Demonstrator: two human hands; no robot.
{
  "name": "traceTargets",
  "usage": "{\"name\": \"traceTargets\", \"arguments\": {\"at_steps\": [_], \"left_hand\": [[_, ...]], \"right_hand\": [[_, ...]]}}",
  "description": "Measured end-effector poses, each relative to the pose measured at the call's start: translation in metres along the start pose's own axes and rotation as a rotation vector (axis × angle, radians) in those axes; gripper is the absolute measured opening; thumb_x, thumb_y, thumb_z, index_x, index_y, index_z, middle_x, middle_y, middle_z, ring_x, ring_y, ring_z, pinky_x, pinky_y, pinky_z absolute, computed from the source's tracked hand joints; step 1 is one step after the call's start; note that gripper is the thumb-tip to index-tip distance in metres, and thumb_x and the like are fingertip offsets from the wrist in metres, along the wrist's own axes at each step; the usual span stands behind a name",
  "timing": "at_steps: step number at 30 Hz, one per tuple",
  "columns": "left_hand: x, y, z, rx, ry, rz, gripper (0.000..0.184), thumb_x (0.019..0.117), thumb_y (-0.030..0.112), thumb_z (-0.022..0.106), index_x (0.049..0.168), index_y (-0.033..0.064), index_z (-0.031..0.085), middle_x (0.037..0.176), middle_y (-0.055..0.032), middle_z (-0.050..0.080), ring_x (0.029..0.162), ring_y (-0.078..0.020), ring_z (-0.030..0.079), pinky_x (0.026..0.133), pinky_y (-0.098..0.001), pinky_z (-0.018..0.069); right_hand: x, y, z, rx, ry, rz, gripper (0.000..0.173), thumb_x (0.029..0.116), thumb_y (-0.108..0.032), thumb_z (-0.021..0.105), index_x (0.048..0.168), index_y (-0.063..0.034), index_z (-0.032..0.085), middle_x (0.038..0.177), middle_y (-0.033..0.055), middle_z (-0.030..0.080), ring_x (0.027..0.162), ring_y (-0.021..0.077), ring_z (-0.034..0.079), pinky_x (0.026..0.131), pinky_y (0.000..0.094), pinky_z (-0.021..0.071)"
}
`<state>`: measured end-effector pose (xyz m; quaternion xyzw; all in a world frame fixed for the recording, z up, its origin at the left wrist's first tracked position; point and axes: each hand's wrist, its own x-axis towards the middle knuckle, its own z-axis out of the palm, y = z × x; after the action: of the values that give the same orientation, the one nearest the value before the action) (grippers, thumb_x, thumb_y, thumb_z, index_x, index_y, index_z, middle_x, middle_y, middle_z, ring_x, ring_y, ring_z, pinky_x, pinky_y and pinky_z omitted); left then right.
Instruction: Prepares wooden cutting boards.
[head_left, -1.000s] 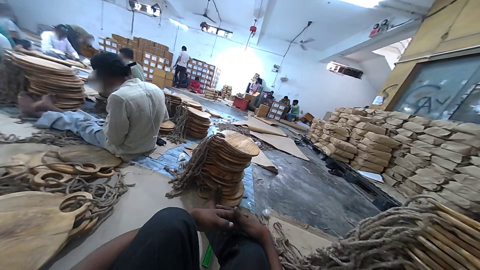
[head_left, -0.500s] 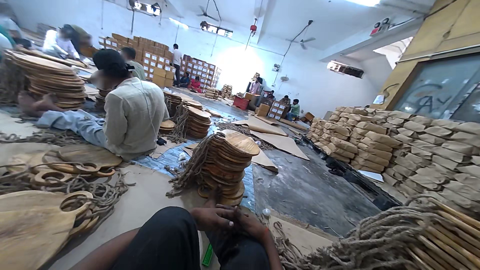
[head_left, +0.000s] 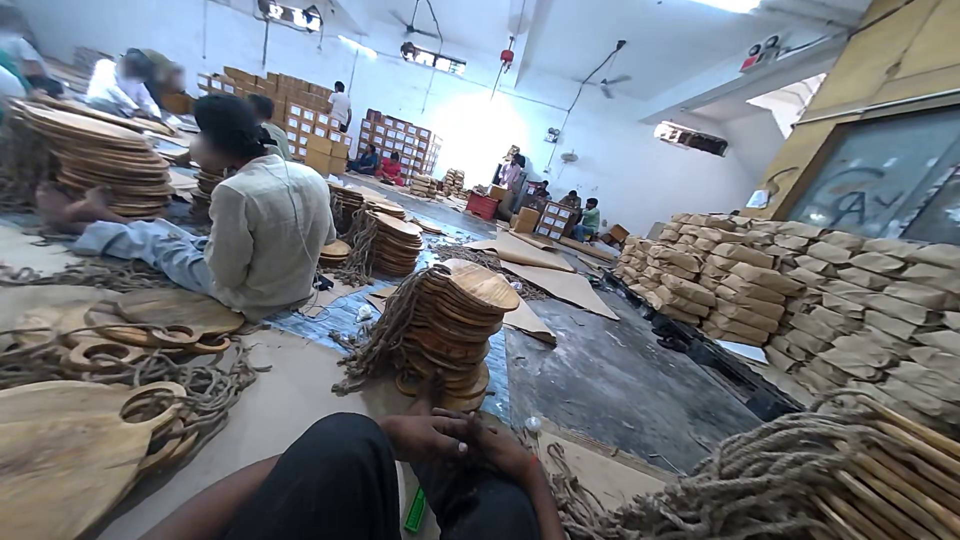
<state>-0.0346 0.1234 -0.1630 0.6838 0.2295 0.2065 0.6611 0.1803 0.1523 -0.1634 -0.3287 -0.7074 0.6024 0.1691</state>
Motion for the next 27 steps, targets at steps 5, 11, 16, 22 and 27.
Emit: {"name": "traceTargets", "arguments": {"at_steps": [5,11,16,22,27], "left_hand": [[0.0005,-0.0002,-0.0003,-0.001,-0.01,0.005,0.042,0.1043,0.024,0.046,0.144,0.0101,0.049,0.125,-0.0038,0.062,0.11,-0.0119,0.061,0.099,-0.037,0.0504],[0.0018,-0.0032,-0.0026,-0.036,-0.031,0.014,0.041,0.1052,0.023,0.046,0.144,0.0102,0.048,0.125,-0.0037,0.061,0.111,-0.0129,0.061,0.1,-0.0384,0.0502],[0.0018,-0.0028,-0.0006,-0.009,0.014,-0.015,0.045,0.1035,0.024,0.047,0.145,0.0081,0.047,0.128,-0.0057,0.06,0.113,-0.014,0.06,0.101,-0.0397,0.0494],[0.001,-0.002,-0.0015,-0.02,0.0,-0.016,0.045,0.104,0.025,0.047,0.146,0.0096,0.047,0.128,-0.0056,0.06,0.113,-0.0144,0.06,0.101,-0.0402,0.0496],[0.002,-0.0045,-0.0026,-0.046,-0.003,-0.019,0.044,0.1044,0.024,0.046,0.146,0.0093,0.046,0.128,-0.0052,0.061,0.113,-0.0142,0.06,0.102,-0.0397,0.0494]], "right_hand": [[0.0024,0.0032,-0.0022,0.025,-0.038,-0.029,0.056,0.1076,-0.048,0.026,0.133,-0.0108,0.059,0.11,-0.0056,0.072,0.1,0.0018,0.067,0.091,0.0239,0.0547],[0.0012,0.0017,-0.0019,-0.003,-0.003,0.007,0.056,0.1092,-0.045,0.024,0.132,-0.01,0.06,0.11,-0.0039,0.072,0.099,0.0034,0.067,0.092,0.0256,0.0551],[0.0021,0.0039,-0.0029,-0.023,0.009,0.007,0.054,0.1094,-0.044,0.025,0.134,-0.0101,0.059,0.113,-0.0037,0.07,0.101,0.002,0.065,0.092,0.0247,0.0533],[0.0017,0.0012,-0.001,-0.024,-0.008,-0.006,0.056,0.1088,-0.046,0.023,0.134,-0.0105,0.058,0.112,-0.004,0.07,0.1,0.0024,0.065,0.091,0.0251,0.0539],[0.0032,0.002,-0.0022,-0.009,-0.03,0.003,0.057,0.1087,-0.048,0.024,0.136,-0.0106,0.058,0.114,-0.0034,0.071,0.101,0.0034,0.066,0.092,0.0254,0.0545]]}}
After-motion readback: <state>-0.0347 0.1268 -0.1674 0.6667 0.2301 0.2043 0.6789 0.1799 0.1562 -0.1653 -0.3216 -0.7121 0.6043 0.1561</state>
